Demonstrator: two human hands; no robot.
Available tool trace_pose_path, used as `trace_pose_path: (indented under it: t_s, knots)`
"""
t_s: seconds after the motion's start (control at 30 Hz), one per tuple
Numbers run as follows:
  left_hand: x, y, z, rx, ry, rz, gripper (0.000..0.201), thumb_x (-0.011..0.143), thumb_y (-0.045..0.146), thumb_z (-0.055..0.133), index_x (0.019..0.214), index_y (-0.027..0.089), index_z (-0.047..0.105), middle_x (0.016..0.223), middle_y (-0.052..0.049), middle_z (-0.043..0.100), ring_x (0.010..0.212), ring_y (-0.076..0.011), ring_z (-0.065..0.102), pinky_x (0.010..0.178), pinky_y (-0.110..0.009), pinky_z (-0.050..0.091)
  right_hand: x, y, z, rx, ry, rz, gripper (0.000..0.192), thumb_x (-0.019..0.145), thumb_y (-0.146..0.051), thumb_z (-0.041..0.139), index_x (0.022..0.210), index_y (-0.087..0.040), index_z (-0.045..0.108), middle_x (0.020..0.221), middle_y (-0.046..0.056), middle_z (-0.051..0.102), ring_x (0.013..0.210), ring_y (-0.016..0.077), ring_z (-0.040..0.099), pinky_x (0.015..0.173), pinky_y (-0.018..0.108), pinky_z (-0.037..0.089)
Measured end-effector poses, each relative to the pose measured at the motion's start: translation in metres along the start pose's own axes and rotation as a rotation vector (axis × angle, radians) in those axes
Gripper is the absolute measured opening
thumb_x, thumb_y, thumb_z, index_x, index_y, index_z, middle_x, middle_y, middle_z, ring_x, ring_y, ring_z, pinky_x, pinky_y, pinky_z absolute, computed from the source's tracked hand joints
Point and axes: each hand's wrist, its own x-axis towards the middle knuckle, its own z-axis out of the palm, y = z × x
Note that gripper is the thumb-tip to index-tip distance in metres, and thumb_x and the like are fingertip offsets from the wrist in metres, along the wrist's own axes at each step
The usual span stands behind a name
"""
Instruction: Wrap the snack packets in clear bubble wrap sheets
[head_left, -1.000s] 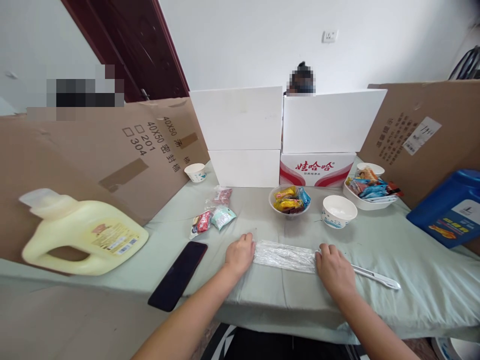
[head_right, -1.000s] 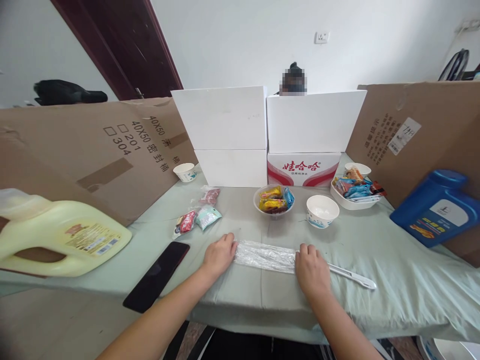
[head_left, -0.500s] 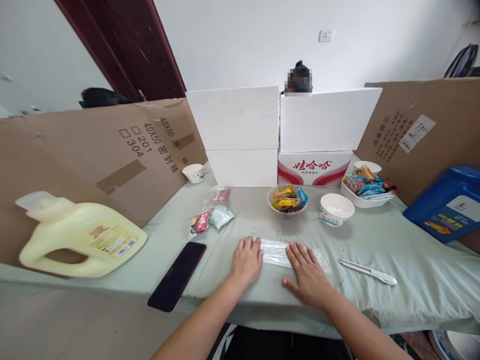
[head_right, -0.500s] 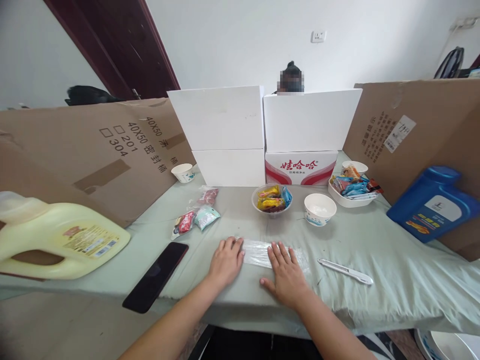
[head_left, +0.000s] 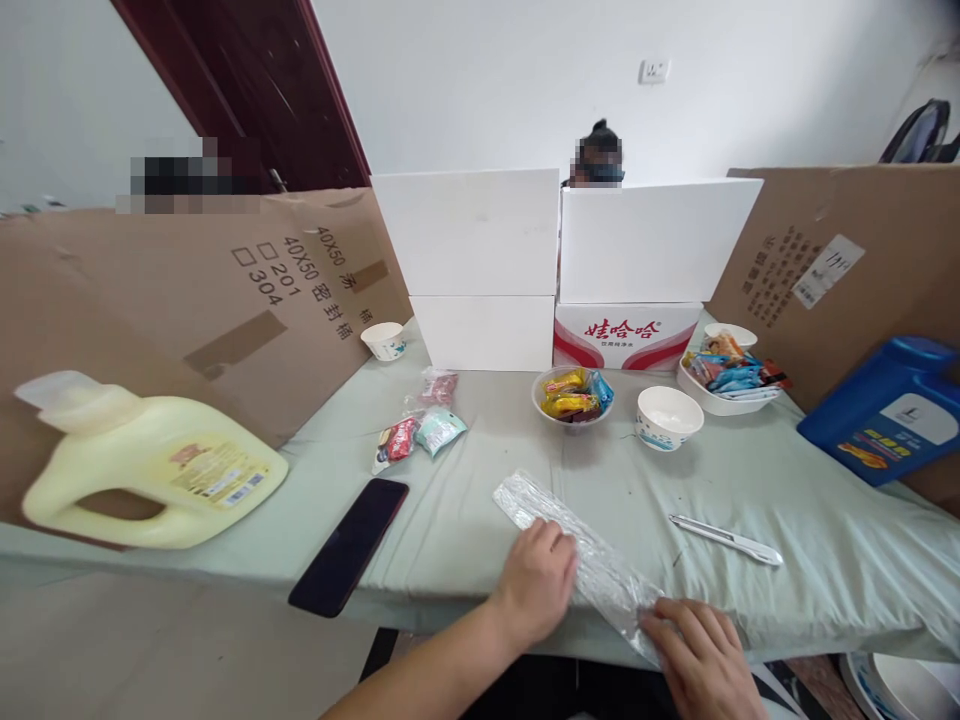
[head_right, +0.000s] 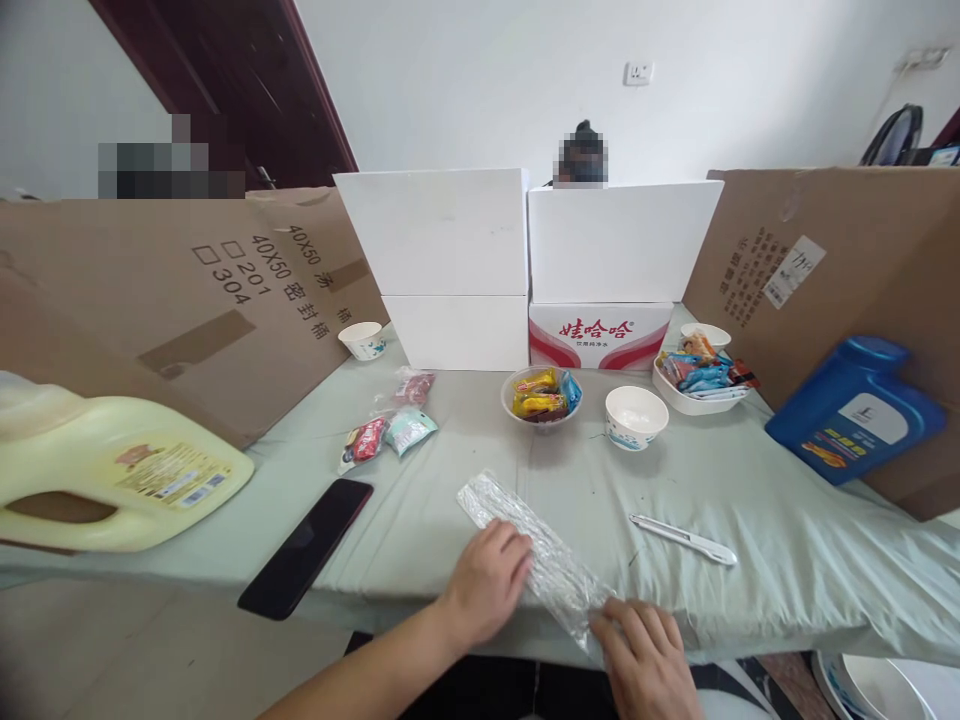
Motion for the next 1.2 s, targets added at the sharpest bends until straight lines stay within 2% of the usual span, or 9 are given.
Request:
trace_pose_path:
  t_s: [0.07, 0.13, 0.2, 0.27, 0.4, 0.5, 0.67, 0.87, 1.2]
  knots:
    - [-0.009, 0.016, 0.002, -0.139, -0.048, 0.159, 0.018, 0.090, 0.030, 0.053, 0.099, 0.018, 0.062, 0.095, -0.007, 0.061, 0.089, -0.0244, 0.053, 0.080, -0.040, 0.046, 0.004, 0.003, -0.013, 0.072, 0.030, -0.005, 0.024, 0.084, -0.014, 0.050, 0.098, -0.027, 0.065, 0.103, 0.004, 0.068, 0.099, 0.0206, 0.061, 0.085, 0.033, 0.043]
    - [-0.019, 0.021, 0.003, -0.240, -0.074, 0.284, 0.036, 0.089, 0.046, 0.054, 0.112, 0.018, 0.058, 0.103, -0.009, 0.061, 0.096, -0.0268, 0.053, 0.085, -0.044, 0.045, 0.013, 0.005, -0.025, 0.168, 0.031, -0.017, 0.019, 0.084, -0.016, 0.051, 0.094, -0.026, 0.063, 0.104, 0.004, 0.068, 0.108, 0.0227, 0.059, 0.088, 0.034, 0.045]
    - [-0.028, 0.018, 0.002, -0.338, -0.078, 0.353, 0.053, 0.088, 0.056, 0.054, 0.126, 0.018, 0.050, 0.112, -0.011, 0.061, 0.104, -0.0292, 0.052, 0.093, -0.048, 0.042, 0.029, 0.006, -0.037, 0.299, -0.017, -0.019, 0.017, 0.086, -0.015, 0.052, 0.094, -0.026, 0.062, 0.100, 0.004, 0.068, 0.113, 0.0229, 0.058, 0.094, 0.036, 0.044]
    - [-0.037, 0.011, 0.002, -0.451, -0.056, 0.360, 0.062, 0.089, 0.052, 0.054, 0.138, 0.019, 0.036, 0.121, -0.012, 0.058, 0.111, -0.0296, 0.052, 0.099, -0.049, 0.041, 0.049, 0.007, -0.043, 0.456, -0.092, 0.019, 0.018, 0.088, -0.015, 0.049, 0.097, -0.026, 0.060, 0.095, 0.003, 0.068, 0.109, 0.0213, 0.060, 0.097, 0.037, 0.044]
    - [-0.049, 0.002, 0.010, -0.681, 0.030, 0.150, 0.074, 0.085, 0.024, 0.060, 0.146, 0.024, 0.018, 0.131, -0.013, 0.050, 0.115, -0.0267, 0.053, 0.100, -0.045, 0.044, 0.107, 0.015, -0.030, 0.740, -0.309, 0.222, 0.016, 0.092, -0.023, 0.045, 0.100, -0.023, 0.060, 0.095, 0.005, 0.068, 0.091, 0.0177, 0.065, 0.081, 0.031, 0.051]
    - [-0.051, 0.000, 0.019, -0.886, 0.090, -0.021, 0.078, 0.084, 0.016, 0.058, 0.147, 0.024, 0.013, 0.125, -0.013, 0.051, 0.112, -0.0245, 0.055, 0.099, -0.045, 0.046, 0.157, 0.024, 0.003, 0.862, -0.427, 0.297, 0.018, 0.086, -0.025, 0.052, 0.102, -0.021, 0.059, 0.093, 0.003, 0.069, 0.085, 0.0168, 0.065, 0.078, 0.029, 0.050]
    - [-0.047, 0.000, 0.029, -1.111, 0.122, -0.137, 0.077, 0.085, 0.016, 0.058, 0.148, 0.024, 0.012, 0.121, -0.012, 0.051, 0.109, -0.0223, 0.055, 0.098, -0.045, 0.046, 0.210, 0.025, 0.061, 0.872, -0.479, 0.352, 0.024, 0.076, -0.021, 0.057, 0.100, -0.020, 0.061, 0.084, 0.000, 0.068, 0.077, 0.0151, 0.063, 0.072, 0.027, 0.049]
    - [-0.039, 0.001, 0.020, -1.179, 0.086, -0.270, 0.055, 0.085, 0.016, 0.060, 0.135, 0.020, 0.037, 0.117, -0.012, 0.052, 0.105, -0.0215, 0.056, 0.095, -0.041, 0.049, 0.210, 0.009, 0.085, 0.711, -0.383, 0.413, 0.026, 0.080, -0.022, 0.055, 0.105, -0.019, 0.061, 0.079, 0.001, 0.067, 0.074, 0.0165, 0.062, 0.072, 0.029, 0.046]
    - [-0.032, -0.001, 0.015, -1.205, 0.037, -0.402, 0.036, 0.084, 0.011, 0.052, 0.118, 0.018, 0.044, 0.101, -0.008, 0.056, 0.091, -0.0161, 0.059, 0.078, -0.030, 0.052, 0.206, -0.009, 0.097, 0.483, -0.305, 0.302, 0.023, 0.089, -0.020, 0.049, 0.108, -0.020, 0.062, 0.105, 0.007, 0.068, 0.097, 0.0183, 0.062, 0.085, 0.028, 0.043]
